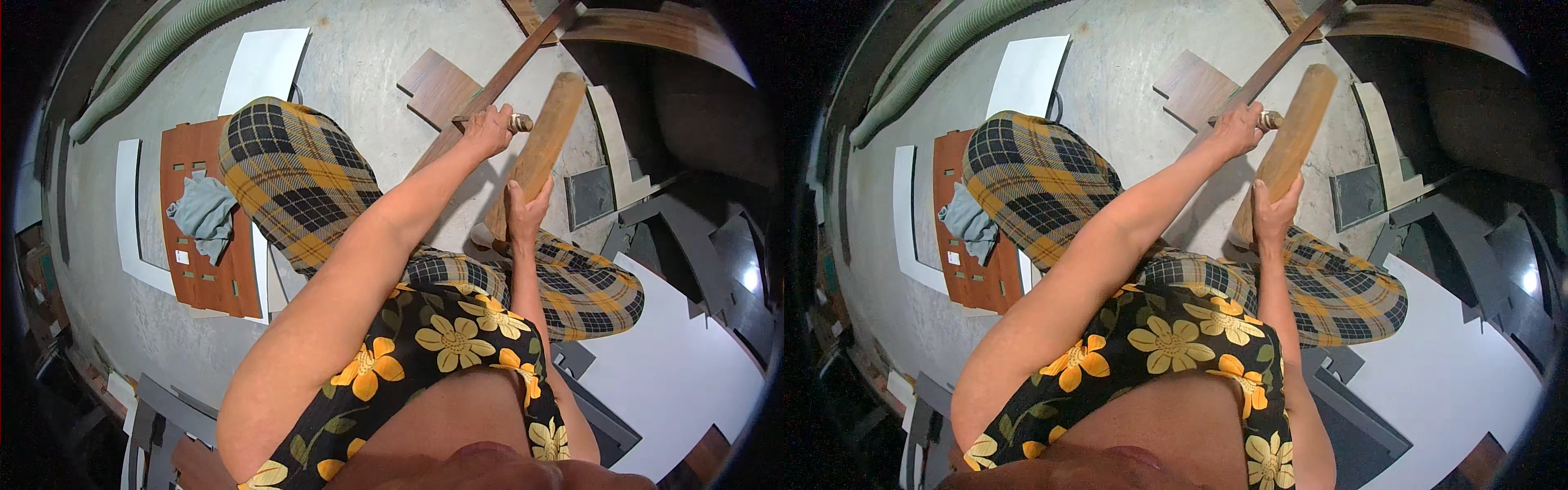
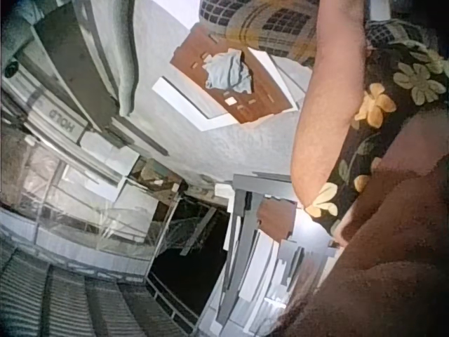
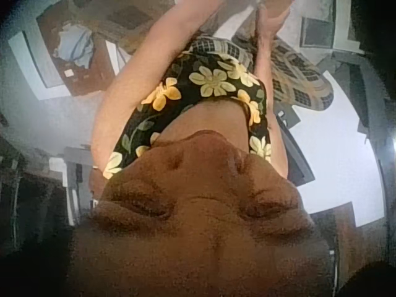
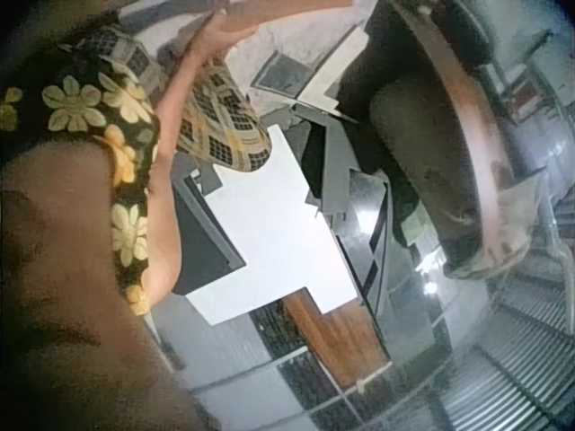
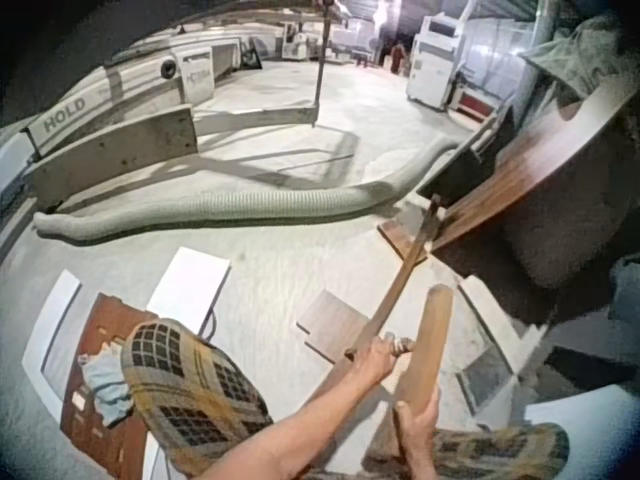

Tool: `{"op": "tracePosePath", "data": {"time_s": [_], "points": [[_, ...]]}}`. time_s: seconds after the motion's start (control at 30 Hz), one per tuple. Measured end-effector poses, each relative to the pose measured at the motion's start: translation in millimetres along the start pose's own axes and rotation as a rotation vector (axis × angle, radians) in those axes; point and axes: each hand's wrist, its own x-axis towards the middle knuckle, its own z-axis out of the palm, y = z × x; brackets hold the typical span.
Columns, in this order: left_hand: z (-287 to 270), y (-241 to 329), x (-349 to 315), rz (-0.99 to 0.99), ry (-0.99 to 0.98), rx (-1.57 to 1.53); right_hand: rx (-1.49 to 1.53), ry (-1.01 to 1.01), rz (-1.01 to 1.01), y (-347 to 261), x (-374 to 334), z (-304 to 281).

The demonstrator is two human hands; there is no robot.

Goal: Using a wooden mallet and chisel to adjust wood joints and assemble furniture components.

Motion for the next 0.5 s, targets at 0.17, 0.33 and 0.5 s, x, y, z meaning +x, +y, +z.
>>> {"op": "tracePosePath", "data": {"time_s": [0.17,0.33,0.5], "points": [[2,-2,-2,0.067,0.041,0.032,-0.105,0.192,-0.174,-13,0,-2],[1,-1,-2,0.073,0.018,0.021,-0.118,-0.045,0.073,-4,-1,2],[0,5,-5,0.067,-0.019,0.035,-0.043,0.01,0.028,7,1,-5]]}}
